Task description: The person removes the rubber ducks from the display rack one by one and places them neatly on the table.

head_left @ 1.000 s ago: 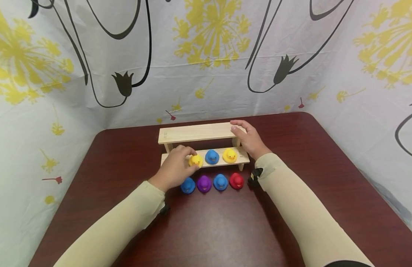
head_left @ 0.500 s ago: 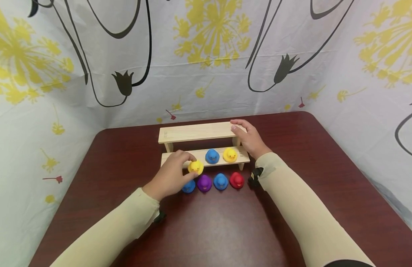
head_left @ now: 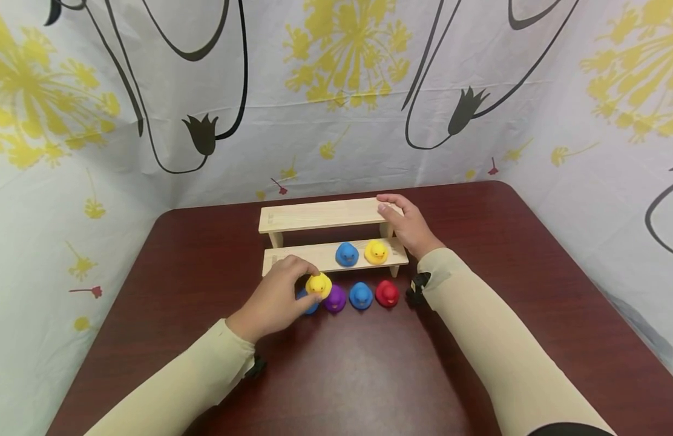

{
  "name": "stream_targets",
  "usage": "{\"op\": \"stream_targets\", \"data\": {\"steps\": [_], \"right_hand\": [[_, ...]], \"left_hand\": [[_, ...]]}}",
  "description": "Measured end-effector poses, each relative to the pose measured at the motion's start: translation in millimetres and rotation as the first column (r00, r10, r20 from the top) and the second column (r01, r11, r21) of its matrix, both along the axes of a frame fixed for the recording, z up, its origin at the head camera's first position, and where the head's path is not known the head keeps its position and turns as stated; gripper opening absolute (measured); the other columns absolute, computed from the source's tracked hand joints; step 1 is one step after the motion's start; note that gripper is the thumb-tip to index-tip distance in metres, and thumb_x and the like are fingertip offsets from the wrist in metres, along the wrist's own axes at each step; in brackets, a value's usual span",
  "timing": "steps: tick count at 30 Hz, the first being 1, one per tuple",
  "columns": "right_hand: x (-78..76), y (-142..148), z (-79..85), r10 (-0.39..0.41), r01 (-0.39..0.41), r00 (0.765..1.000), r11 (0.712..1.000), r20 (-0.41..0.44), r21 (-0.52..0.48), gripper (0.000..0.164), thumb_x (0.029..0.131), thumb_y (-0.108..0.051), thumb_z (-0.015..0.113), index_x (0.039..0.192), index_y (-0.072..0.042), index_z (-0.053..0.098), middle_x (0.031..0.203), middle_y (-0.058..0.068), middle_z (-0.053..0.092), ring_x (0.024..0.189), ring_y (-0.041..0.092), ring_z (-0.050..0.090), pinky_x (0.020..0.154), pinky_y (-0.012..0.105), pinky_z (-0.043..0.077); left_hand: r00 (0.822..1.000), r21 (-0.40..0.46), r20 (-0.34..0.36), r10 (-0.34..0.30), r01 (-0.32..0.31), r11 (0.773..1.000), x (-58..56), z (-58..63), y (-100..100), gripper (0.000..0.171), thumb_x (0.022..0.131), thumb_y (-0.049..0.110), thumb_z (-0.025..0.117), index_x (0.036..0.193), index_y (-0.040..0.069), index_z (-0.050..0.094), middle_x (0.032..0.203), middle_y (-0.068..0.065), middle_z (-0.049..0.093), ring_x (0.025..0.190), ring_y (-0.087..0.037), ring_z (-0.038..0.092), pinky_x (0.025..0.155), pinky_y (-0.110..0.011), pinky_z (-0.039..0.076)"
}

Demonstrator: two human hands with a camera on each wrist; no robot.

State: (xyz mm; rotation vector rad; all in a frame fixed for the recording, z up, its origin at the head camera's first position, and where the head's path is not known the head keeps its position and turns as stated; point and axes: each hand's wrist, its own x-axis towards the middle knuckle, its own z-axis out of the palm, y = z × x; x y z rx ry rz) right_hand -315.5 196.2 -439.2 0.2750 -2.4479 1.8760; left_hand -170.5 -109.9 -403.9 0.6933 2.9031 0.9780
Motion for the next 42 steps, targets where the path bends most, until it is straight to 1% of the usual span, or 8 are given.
{"op": "stream_targets", "data": {"steps": [3, 11, 16, 21, 25, 32, 38, 42], "right_hand": [[-0.2, -0.4, 0.4, 0.001, -0.001, 1.000, 1.000, -0.001, -0.004, 0.043, 0.109, -0.035, 0.060, 0.146, -0.012, 0.059, 0.159, 0.009, 0.047, 0.151, 0.029, 0.036, 0.126, 0.055, 0.026], [1.0, -1.5, 3.4, 0.000, 0.000, 1.000, 1.000, 0.031, -0.004, 0.043, 0.110, -0.031, 0.058, 0.148, -0.011, 0.057, 0.161, 0.011, 0.044, 0.153, 0.031, 0.033, 0.127, 0.055, 0.024], [11.6, -4.6, 18.0, 0.006, -0.006, 0.999, 1.000, 0.050, -0.005, 0.042, 0.110, -0.025, 0.058, 0.147, -0.006, 0.056, 0.161, 0.015, 0.044, 0.153, 0.034, 0.033, 0.127, 0.055, 0.024], [20.8, -7.0, 28.4, 0.013, -0.012, 0.999, 1.000, 0.048, -0.011, 0.042, 0.110, -0.025, 0.058, 0.146, -0.004, 0.056, 0.161, 0.017, 0.044, 0.152, 0.034, 0.034, 0.127, 0.056, 0.025], [20.7, -7.2, 28.5, 0.014, -0.013, 0.999, 1.000, 0.049, -0.018, 0.042, 0.109, -0.025, 0.058, 0.146, -0.005, 0.057, 0.161, 0.016, 0.044, 0.152, 0.034, 0.034, 0.127, 0.055, 0.024], [18.3, -6.4, 25.9, 0.011, -0.011, 0.998, 1.000, 0.056, -0.009, 0.042, 0.109, -0.025, 0.058, 0.147, -0.006, 0.056, 0.161, 0.015, 0.044, 0.152, 0.034, 0.034, 0.127, 0.055, 0.024], [18.6, -6.5, 26.9, 0.015, -0.013, 0.998, 1.000, 0.056, -0.020, 0.041, 0.110, -0.025, 0.058, 0.146, -0.006, 0.057, 0.161, 0.015, 0.044, 0.152, 0.034, 0.034, 0.127, 0.055, 0.025], [18.6, -6.4, 26.7, 0.014, -0.013, 0.998, 1.000, 0.057, -0.021, 0.041, 0.109, -0.025, 0.058, 0.146, -0.006, 0.057, 0.161, 0.015, 0.043, 0.152, 0.034, 0.034, 0.127, 0.055, 0.024]], "left_hand": [[1.000, -0.014, -0.001, -0.008, 0.008, 1.000, 1.9, -1.5, -1.0, 0.035, 0.089, 0.026, 0.088, 0.117, 0.012, 0.071, 0.119, -0.003, 0.063, 0.113, -0.025, 0.057, 0.097, -0.042, 0.052], [0.998, -0.008, 0.053, -0.027, 0.028, 1.000, 6.1, -4.2, -3.0, 0.037, 0.087, 0.027, 0.089, 0.117, 0.015, 0.071, 0.122, -0.001, 0.060, 0.112, -0.020, 0.055, 0.096, -0.037, 0.056], [0.996, -0.003, 0.078, -0.047, 0.047, 0.999, 8.6, -4.7, -3.9, 0.035, 0.086, 0.026, 0.089, 0.115, 0.015, 0.072, 0.125, -0.001, 0.059, 0.114, -0.022, 0.056, 0.098, -0.037, 0.056], [0.995, -0.022, 0.068, -0.072, 0.074, 0.997, 9.8, -7.1, -4.7, 0.033, 0.085, 0.025, 0.090, 0.112, 0.016, 0.072, 0.130, -0.004, 0.060, 0.122, -0.026, 0.057, 0.104, -0.042, 0.055], [0.993, -0.028, 0.071, -0.092, 0.094, 0.995, 9.8, -10.0, -4.7, 0.031, 0.086, 0.025, 0.090, 0.110, 0.017, 0.073, 0.134, -0.006, 0.060, 0.128, -0.030, 0.056, 0.108, -0.047, 0.051], [0.989, -0.064, 0.107, -0.104, 0.111, 0.992, 9.2, -16.8, -4.0, 0.031, 0.086, 0.028, 0.089, 0.110, 0.020, 0.072, 0.143, -0.008, 0.059, 0.134, -0.032, 0.054, 0.114, -0.052, 0.046], [0.984, -0.072, 0.117, -0.131, 0.140, 0.988, 7.7, -22.0, -3.9, 0.030, 0.085, 0.027, 0.089, 0.108, 0.019, 0.070, 0.145, -0.011, 0.057, 0.133, -0.034, 0.055, 0.111, -0.051, 0.048], [0.982, -0.081, 0.130, -0.136, 0.148, 0.986, 7.4, -25.2, -3.2, 0.029, 0.085, 0.028, 0.089, 0.105, 0.020, 0.070, 0.146, -0.011, 0.057, 0.134, -0.036, 0.054, 0.110, -0.052, 0.048]]}}
